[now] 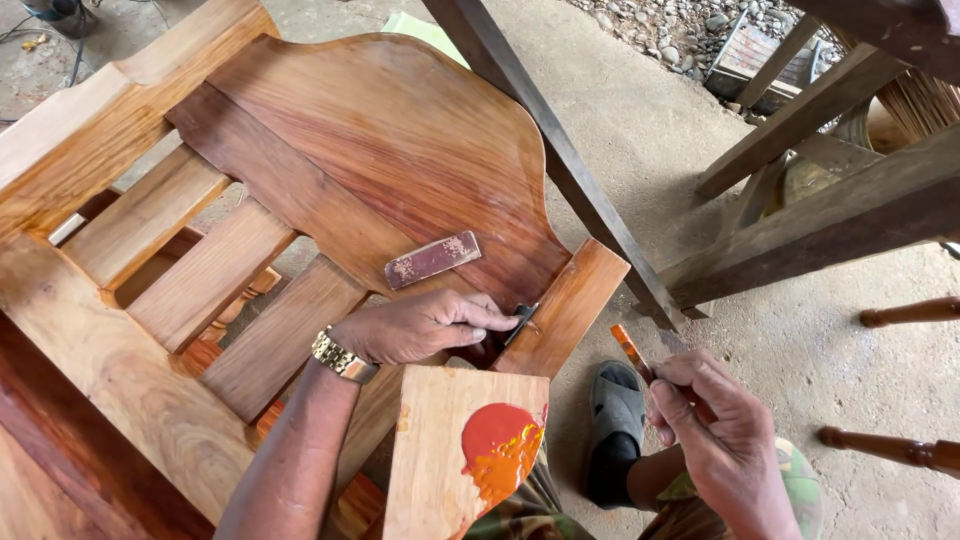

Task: The person mixes red and yellow paint on a wooden board using a brush. They then apply the mixed orange paint to the edge of a wooden chair using the brush and a small black tool to reach into crevices.

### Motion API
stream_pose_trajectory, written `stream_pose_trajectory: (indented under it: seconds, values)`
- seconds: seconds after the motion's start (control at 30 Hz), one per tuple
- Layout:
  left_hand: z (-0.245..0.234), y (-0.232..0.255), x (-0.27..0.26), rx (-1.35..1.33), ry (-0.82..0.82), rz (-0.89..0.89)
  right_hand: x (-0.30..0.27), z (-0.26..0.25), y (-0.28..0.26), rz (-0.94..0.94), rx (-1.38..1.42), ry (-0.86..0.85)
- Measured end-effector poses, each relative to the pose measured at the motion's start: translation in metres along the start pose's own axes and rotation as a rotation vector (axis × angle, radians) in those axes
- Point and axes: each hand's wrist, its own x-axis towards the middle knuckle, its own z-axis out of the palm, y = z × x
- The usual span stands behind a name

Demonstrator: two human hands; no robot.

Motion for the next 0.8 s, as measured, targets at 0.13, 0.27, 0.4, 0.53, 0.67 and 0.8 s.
stream_pose_trajectory:
  seconds: [0.13, 0.27, 0.4, 0.53, 0.67, 0.8]
  values:
    - [-0.001, 0.003, -0.004, -0.026, -0.015, -0.016, 0.000, 0.002, 0.005, 0.021, 0.025, 0.008]
    - [-0.002, 0.009, -0.001, 0.006, 0.002, -0.026, 0.000, 0.001, 0.011, 0.040, 0.029, 0.014]
    - [-0.003, 0.000, 0.008, 0.004, 0.050, -0.007, -0.004, 0.004, 0.004, 0.076, 0.009, 0.022]
    - [0.001, -0.012, 0.019, -0.263, 0.128, -0.188, -0.006, 0.002, 0.002, 0.105, -0.074, -0.013]
    - [0.005, -0.006, 0.022, -0.177, 0.200, -0.198, -0.010, 0.003, -0.011, -0.315, -0.420, -0.099]
    - [0.007, -0.004, 0.019, -0.180, 0.206, -0.189, -0.024, 0.003, -0.022, -0.361, -0.601, -0.052]
